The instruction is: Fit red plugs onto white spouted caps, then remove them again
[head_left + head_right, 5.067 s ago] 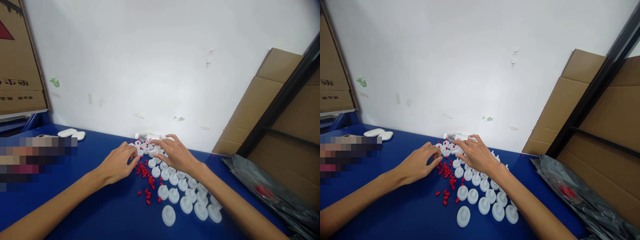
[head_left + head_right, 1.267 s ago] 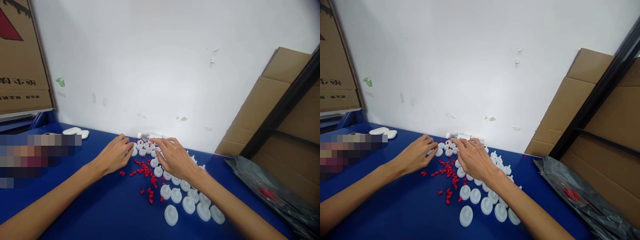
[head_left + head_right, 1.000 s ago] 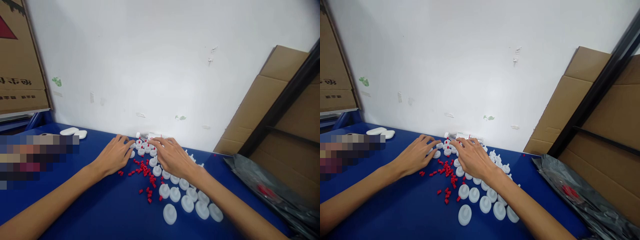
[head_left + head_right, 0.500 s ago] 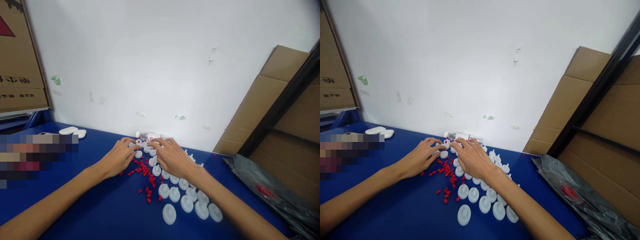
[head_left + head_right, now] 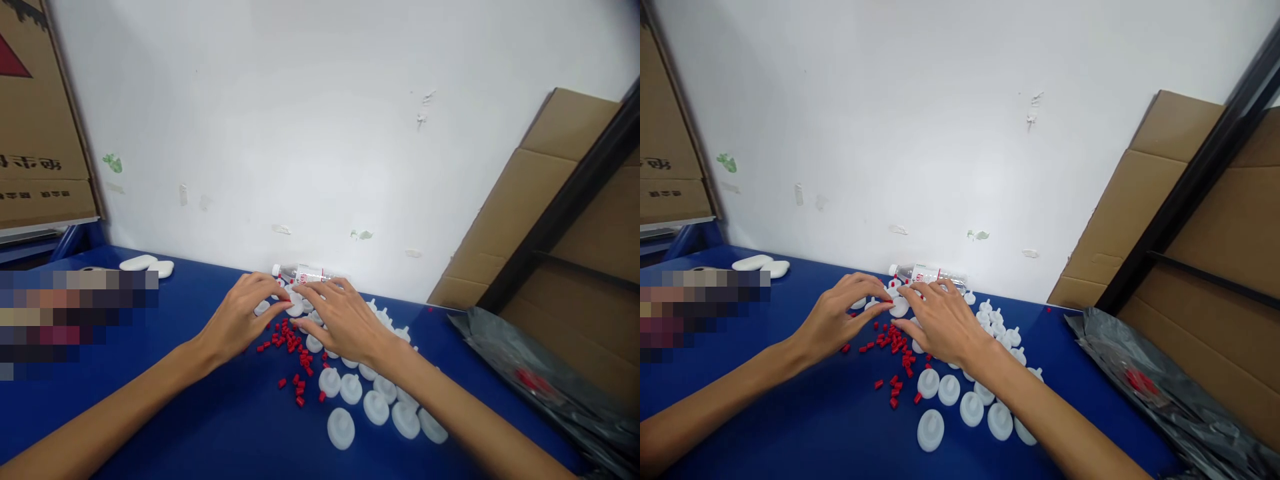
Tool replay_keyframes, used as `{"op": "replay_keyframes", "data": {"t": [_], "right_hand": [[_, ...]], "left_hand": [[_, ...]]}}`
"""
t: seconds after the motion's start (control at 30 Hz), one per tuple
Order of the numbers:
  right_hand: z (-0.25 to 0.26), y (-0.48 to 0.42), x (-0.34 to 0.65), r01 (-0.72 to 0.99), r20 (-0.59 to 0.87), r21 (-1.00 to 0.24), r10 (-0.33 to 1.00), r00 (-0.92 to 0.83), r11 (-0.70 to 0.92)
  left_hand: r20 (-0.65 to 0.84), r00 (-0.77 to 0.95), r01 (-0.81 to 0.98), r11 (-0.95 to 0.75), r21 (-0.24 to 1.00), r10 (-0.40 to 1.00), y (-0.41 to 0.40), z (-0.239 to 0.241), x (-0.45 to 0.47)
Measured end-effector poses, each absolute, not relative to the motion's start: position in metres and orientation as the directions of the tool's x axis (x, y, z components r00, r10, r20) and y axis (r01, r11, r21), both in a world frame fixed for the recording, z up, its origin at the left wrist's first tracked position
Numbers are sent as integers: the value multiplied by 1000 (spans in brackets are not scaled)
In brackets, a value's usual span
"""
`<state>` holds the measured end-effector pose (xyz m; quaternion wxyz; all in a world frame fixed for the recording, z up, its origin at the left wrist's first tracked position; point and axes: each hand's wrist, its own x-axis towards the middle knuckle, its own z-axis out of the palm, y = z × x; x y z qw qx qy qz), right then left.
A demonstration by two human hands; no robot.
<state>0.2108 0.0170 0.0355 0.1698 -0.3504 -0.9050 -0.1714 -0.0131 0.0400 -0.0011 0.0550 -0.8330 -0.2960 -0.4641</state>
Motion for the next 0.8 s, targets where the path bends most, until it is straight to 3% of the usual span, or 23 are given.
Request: {"op": "replay_keyframes", "data": {"t": [0.1, 0.3, 0.43, 0.63, 0.8], "right_hand": [[35, 14, 208, 699, 465, 167, 569, -678, 695], [36, 14, 208, 672, 504, 180, 519, -690, 718], [38, 13, 208, 642, 465, 235, 496, -733, 730], [37, 10, 201, 635, 442, 297, 486, -754, 713], [38, 15, 208, 724, 490, 384, 538, -686, 573]], "left_hand": [[837, 333, 495, -836, 238, 435, 29, 3, -4], [751, 500, 595, -801, 64, 431, 22, 8, -4], [660, 565, 635, -771, 36, 496, 18, 13, -4], [640, 517, 633, -757, 162, 569, 14, 16, 3], [599, 358, 660, -648, 379, 716, 21, 16, -7]]}}
